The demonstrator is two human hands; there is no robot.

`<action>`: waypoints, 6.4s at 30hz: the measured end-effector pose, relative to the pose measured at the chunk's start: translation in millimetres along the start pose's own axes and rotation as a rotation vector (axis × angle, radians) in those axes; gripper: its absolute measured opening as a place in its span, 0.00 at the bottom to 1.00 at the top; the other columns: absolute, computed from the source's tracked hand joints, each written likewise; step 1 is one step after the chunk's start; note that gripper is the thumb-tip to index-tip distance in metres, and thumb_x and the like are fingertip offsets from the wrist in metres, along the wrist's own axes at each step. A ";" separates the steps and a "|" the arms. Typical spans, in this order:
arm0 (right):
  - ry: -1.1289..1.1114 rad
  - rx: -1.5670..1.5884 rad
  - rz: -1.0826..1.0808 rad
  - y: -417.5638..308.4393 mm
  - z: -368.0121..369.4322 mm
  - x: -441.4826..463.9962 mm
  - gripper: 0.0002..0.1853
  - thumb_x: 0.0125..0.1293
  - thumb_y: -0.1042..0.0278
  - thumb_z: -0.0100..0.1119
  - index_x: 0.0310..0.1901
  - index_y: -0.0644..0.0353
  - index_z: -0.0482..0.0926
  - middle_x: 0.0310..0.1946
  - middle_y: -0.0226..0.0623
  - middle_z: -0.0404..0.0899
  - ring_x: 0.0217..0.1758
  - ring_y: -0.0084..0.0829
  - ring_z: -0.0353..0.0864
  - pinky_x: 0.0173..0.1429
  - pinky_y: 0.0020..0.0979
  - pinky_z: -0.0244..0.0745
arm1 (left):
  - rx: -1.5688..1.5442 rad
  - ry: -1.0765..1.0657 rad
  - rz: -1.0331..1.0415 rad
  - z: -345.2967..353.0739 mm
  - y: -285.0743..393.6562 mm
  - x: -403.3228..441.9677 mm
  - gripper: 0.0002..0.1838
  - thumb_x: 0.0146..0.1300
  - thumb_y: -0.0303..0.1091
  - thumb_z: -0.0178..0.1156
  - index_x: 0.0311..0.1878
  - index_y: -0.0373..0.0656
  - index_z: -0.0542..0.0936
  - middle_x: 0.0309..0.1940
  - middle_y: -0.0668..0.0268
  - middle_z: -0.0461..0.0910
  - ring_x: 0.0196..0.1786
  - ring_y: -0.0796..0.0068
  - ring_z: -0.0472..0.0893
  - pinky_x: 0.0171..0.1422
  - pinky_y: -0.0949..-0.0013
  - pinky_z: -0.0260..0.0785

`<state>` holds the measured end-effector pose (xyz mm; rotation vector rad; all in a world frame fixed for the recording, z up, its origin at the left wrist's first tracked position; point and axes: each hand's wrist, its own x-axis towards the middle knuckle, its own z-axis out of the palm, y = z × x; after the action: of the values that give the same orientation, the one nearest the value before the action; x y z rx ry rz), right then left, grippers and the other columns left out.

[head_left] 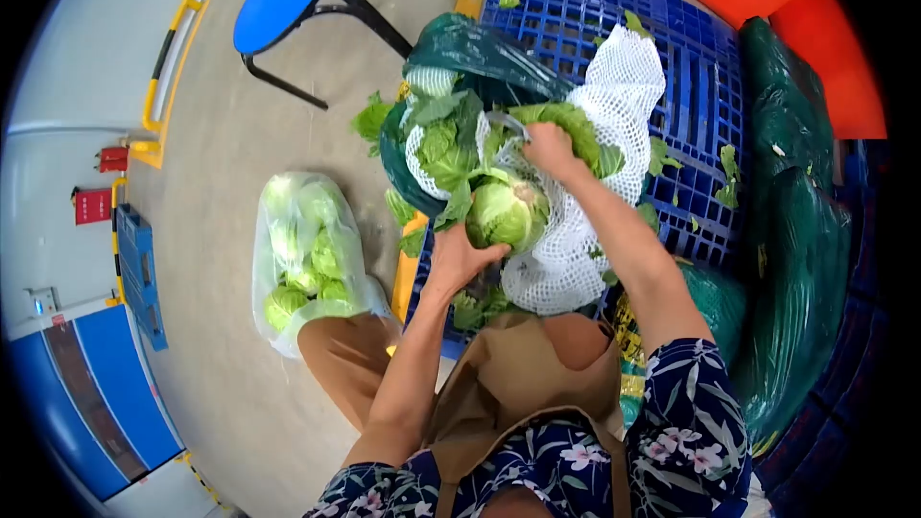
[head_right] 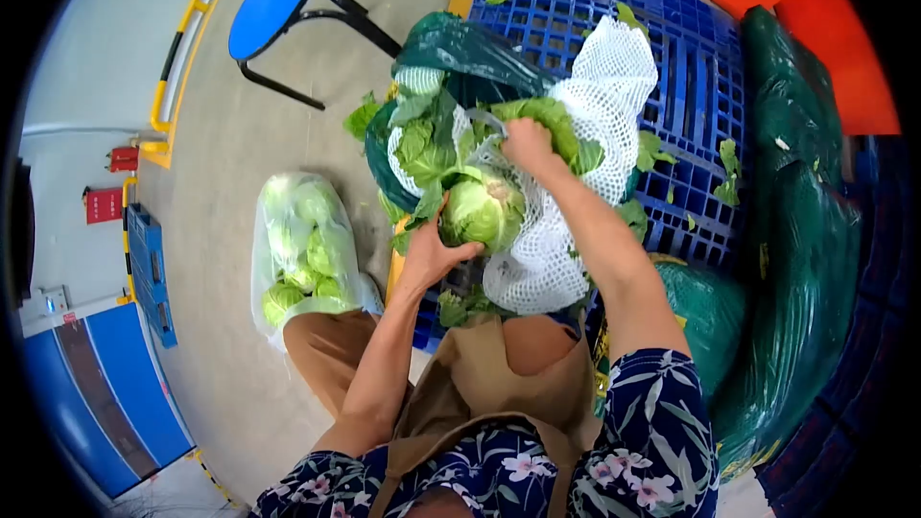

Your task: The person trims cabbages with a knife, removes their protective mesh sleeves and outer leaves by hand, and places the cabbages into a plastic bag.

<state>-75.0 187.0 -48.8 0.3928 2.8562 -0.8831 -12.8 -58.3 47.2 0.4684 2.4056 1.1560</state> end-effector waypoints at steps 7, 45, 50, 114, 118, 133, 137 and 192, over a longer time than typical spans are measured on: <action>-0.129 0.490 0.057 -34.9 -110.8 -69.4 0.22 0.55 0.63 0.70 0.49 0.61 0.76 0.25 0.34 0.78 0.25 0.27 0.75 0.29 0.31 0.71 | 0.080 -0.079 -0.012 7.8 6.2 13.5 0.67 0.33 0.54 0.79 0.72 0.38 0.48 0.63 0.40 0.65 0.63 0.42 0.69 0.67 0.53 0.62; -0.070 -0.405 -0.039 -9.4 -29.5 -142.6 0.06 0.52 0.79 0.55 0.31 0.66 0.70 0.22 0.49 0.77 0.25 0.44 0.83 0.25 0.38 0.78 | 0.241 -0.468 -0.441 4.7 47.7 73.3 0.63 0.36 0.58 0.70 0.71 0.33 0.49 0.52 0.41 0.76 0.57 0.48 0.76 0.64 0.54 0.65; -0.222 -0.233 0.058 -6.1 -28.5 -118.0 0.06 0.52 0.81 0.52 0.33 0.69 0.71 0.26 0.60 0.79 0.29 0.50 0.84 0.28 0.43 0.79 | 0.020 -0.274 -0.192 11.3 7.3 42.5 0.57 0.36 0.53 0.72 0.68 0.35 0.56 0.53 0.44 0.75 0.57 0.49 0.76 0.60 0.57 0.69; -0.162 2.478 0.194 -15.5 -54.0 -137.5 0.33 0.66 0.41 0.53 0.67 0.52 0.65 0.63 0.42 0.70 0.64 0.42 0.72 0.68 0.50 0.67 | -0.400 -0.694 -0.203 -57.7 144.5 73.6 0.48 0.61 0.76 0.31 0.72 0.45 0.58 0.60 0.51 0.71 0.56 0.58 0.77 0.27 0.63 0.80; 0.002 2.437 0.195 -23.0 -63.4 -123.4 0.33 0.66 0.41 0.53 0.66 0.52 0.66 0.63 0.41 0.71 0.64 0.41 0.72 0.67 0.50 0.68 | -0.461 -0.358 -0.145 -65.9 146.1 57.4 0.38 0.68 0.59 0.49 0.71 0.42 0.58 0.53 0.50 0.74 0.39 0.67 0.83 0.26 0.71 0.77; -0.031 2.479 0.095 -40.3 -106.4 -113.1 0.31 0.68 0.40 0.45 0.65 0.51 0.66 0.60 0.38 0.73 0.56 0.42 0.78 0.48 0.45 0.84 | 0.346 0.190 1.255 -35.9 155.8 73.5 0.24 0.49 0.33 0.67 0.53 0.59 0.79 0.64 0.70 0.70 0.69 0.56 0.66 0.69 0.40 0.56; 0.098 2.560 0.114 -31.7 -82.6 -116.6 0.35 0.64 0.33 0.47 0.64 0.50 0.67 0.60 0.37 0.73 0.57 0.42 0.77 0.50 0.47 0.82 | 0.286 0.268 1.357 -35.7 174.3 75.2 0.15 0.52 0.28 0.62 0.45 0.45 0.79 0.50 0.63 0.79 0.55 0.58 0.78 0.60 0.48 0.69; -0.643 2.230 0.338 3.6 -140.1 -206.3 0.41 0.65 0.32 0.43 0.73 0.47 0.52 0.58 0.63 0.66 0.57 0.62 0.69 0.56 0.60 0.68 | 0.178 0.225 0.142 29.6 32.8 134.3 0.30 0.61 0.59 0.55 0.26 0.36 0.82 0.25 0.47 0.79 0.31 0.49 0.80 0.37 0.51 0.73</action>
<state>117.7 226.5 104.6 0.4429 0.2174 -2.7184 -108.2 43.8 25.6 0.6034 2.7230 1.1085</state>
